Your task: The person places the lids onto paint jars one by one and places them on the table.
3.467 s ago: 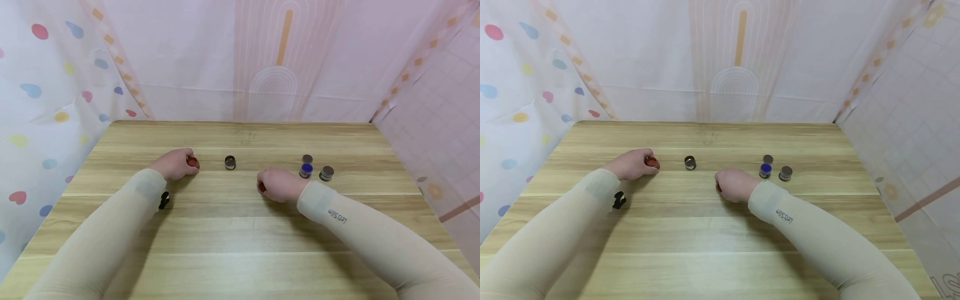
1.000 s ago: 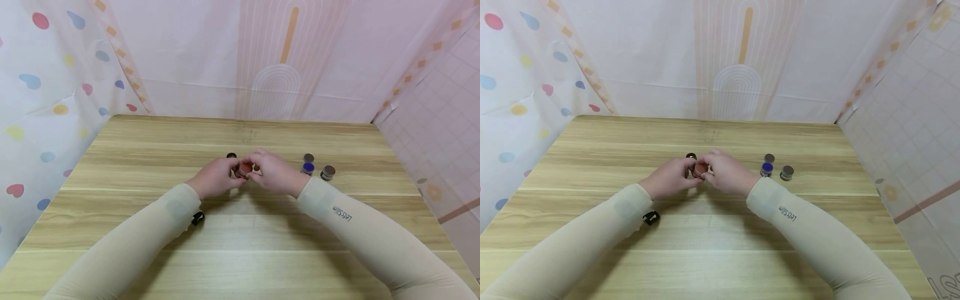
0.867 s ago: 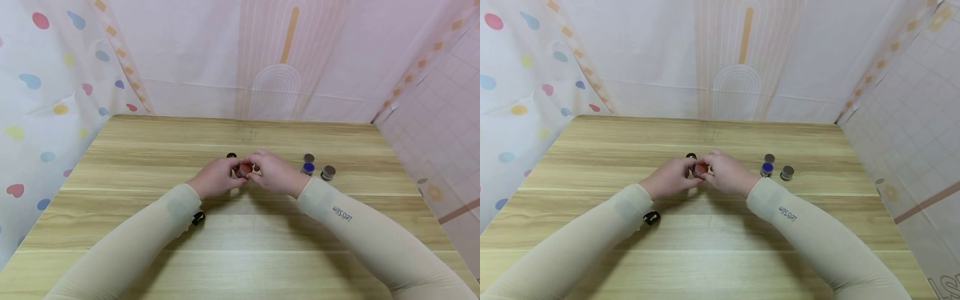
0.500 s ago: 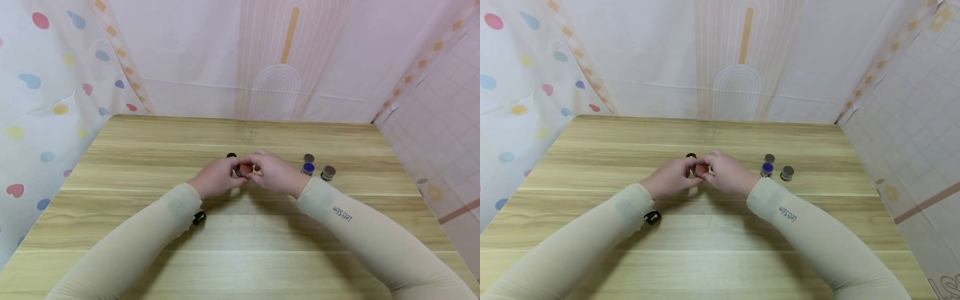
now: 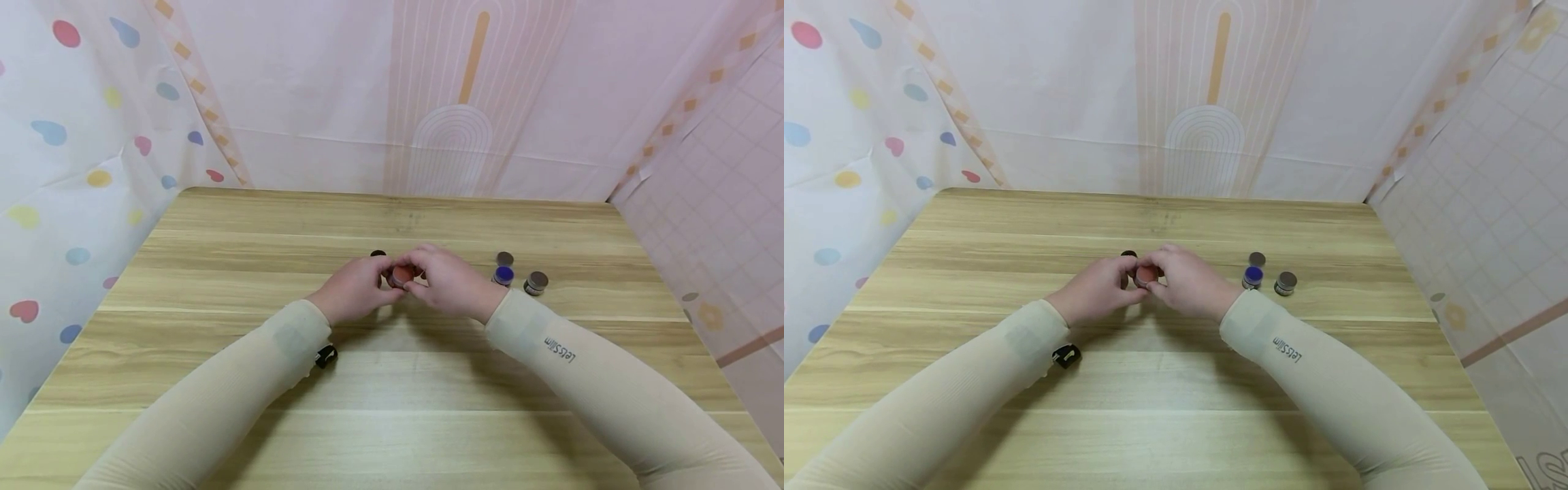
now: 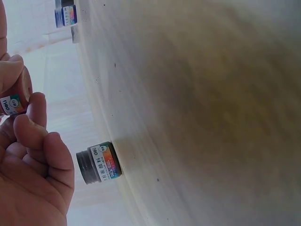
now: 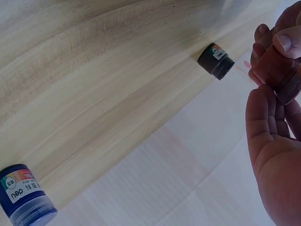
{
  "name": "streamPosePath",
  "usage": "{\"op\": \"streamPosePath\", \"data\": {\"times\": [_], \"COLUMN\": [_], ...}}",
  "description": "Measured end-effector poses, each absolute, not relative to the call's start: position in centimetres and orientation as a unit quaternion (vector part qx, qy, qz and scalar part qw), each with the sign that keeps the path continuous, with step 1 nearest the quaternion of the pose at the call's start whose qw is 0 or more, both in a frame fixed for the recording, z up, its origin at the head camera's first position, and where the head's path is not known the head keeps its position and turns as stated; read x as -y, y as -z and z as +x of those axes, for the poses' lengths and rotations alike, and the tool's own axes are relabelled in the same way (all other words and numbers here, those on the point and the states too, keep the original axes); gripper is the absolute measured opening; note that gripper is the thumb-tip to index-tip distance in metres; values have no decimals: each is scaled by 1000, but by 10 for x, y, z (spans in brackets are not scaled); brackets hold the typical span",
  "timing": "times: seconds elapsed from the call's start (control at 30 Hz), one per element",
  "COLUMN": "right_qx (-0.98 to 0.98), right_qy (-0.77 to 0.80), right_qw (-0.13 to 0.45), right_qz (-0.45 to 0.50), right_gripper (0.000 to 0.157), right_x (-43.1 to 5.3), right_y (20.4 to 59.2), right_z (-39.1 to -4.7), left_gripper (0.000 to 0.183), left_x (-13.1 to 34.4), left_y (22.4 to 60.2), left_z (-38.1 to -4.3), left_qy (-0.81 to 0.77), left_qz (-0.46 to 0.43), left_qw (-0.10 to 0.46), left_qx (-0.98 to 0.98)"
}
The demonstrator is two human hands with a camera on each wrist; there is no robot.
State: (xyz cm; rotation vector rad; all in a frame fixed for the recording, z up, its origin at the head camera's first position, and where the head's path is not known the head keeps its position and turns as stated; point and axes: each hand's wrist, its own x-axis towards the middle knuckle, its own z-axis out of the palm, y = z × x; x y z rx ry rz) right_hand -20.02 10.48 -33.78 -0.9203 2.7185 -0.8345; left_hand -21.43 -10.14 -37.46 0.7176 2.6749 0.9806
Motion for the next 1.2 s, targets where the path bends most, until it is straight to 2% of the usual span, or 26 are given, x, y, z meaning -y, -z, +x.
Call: {"op": "streamPosePath", "data": {"times": [0.47, 0.77, 1.03, 1.2], "right_qx": [-906, -907, -908, -896], "right_qy": [287, 307, 292, 321], "right_qw": [76, 90, 84, 91], "right_qz": [-303, -274, -287, -294], "right_gripper": [25, 28, 50, 45], "right_x": [-105, -106, -110, -112], "right_y": [337, 338, 338, 342], "right_z": [-200, -201, -202, -203], "left_gripper": [16, 15, 16, 14], "left_x": [100, 100, 99, 99], "left_y": [374, 374, 372, 372], "left_z": [-213, -213, -212, -213], "left_qy": [-341, -337, -349, -347], "left_qz": [243, 240, 235, 235], "left_qw": [96, 94, 94, 92], "left_qx": [-903, -906, -902, -903]}}
